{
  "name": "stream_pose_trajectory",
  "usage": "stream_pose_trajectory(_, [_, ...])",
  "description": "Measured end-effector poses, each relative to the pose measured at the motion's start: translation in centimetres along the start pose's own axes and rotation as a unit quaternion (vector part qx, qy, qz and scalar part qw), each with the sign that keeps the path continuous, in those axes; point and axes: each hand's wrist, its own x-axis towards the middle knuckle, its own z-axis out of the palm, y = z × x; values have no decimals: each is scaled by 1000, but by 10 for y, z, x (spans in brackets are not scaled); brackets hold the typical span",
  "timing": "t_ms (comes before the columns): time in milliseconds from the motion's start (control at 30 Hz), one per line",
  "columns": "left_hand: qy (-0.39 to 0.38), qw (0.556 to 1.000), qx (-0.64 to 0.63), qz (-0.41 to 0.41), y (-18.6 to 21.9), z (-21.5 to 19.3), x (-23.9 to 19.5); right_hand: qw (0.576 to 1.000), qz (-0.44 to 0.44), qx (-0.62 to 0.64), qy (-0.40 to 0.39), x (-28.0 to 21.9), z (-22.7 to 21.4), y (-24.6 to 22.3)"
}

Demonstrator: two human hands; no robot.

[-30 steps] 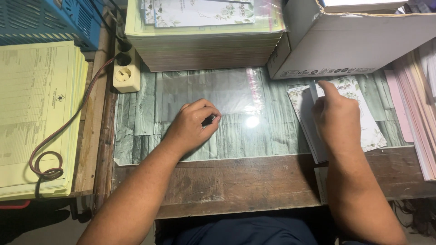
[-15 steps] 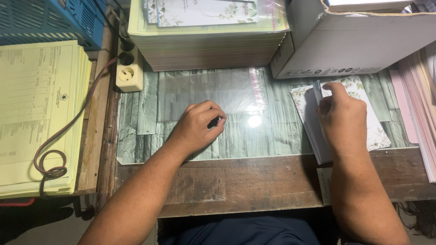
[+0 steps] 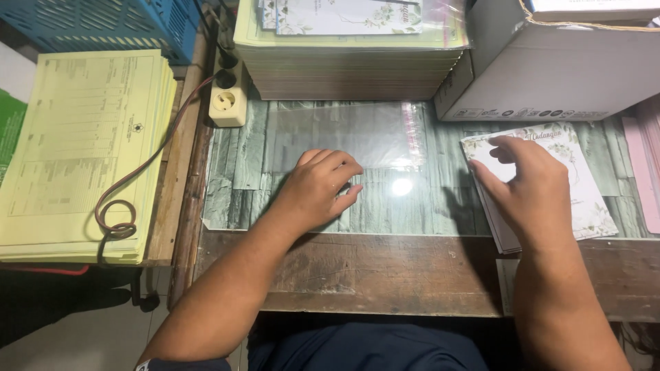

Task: The person folds paper invitation cards and places them into individual plastic sleeves by hand at a desk.

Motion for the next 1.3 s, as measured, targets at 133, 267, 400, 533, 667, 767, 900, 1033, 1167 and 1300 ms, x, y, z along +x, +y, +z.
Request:
stream_pose_trajectory(133, [-81,990,20,-114,43,-28,-22,994,-102,46,-14,-25,-15,-35])
stream_pose_trajectory(267, [-193,951,90,-223,58,-18,-76,966,-172,185,-57,-68,3,-53])
stream_pose_trajectory(400, [-123,873,448,-151,65,-9,-134,944,-129,286,-100,-113,10,-70])
stream_pose_trajectory(533, [-136,900,368,-188,78,-21,-162,953,-112,260,-112,-146,10,-52])
stream_pose_trajectory(667, [-161,870,427,-188,89,-39,-185,984,-60,123,-114,-186,12,-4])
stream_pose_trajectory(767, [-173,847,459,-203,91,-51,-210,993,-49,-10,-111,-221,10,25])
stream_pose_trajectory(900, [-178,898,150,-373,91,-61,-233,955,134,115,-239,-272,7,108])
stream_pose_trajectory(1033, [141,812,-354,-442,146,-72,-167,461,80,870,-156,-259,13,71])
stream_pose_trajectory(1167, [69,206,-971,-98,147,0,-156,99,178,976,-80,-223,28,-54])
stream_pose_trajectory(1300, [-14,-20,-997,-68,151,47,-143,-35,146,966,-208,-212,61,-89])
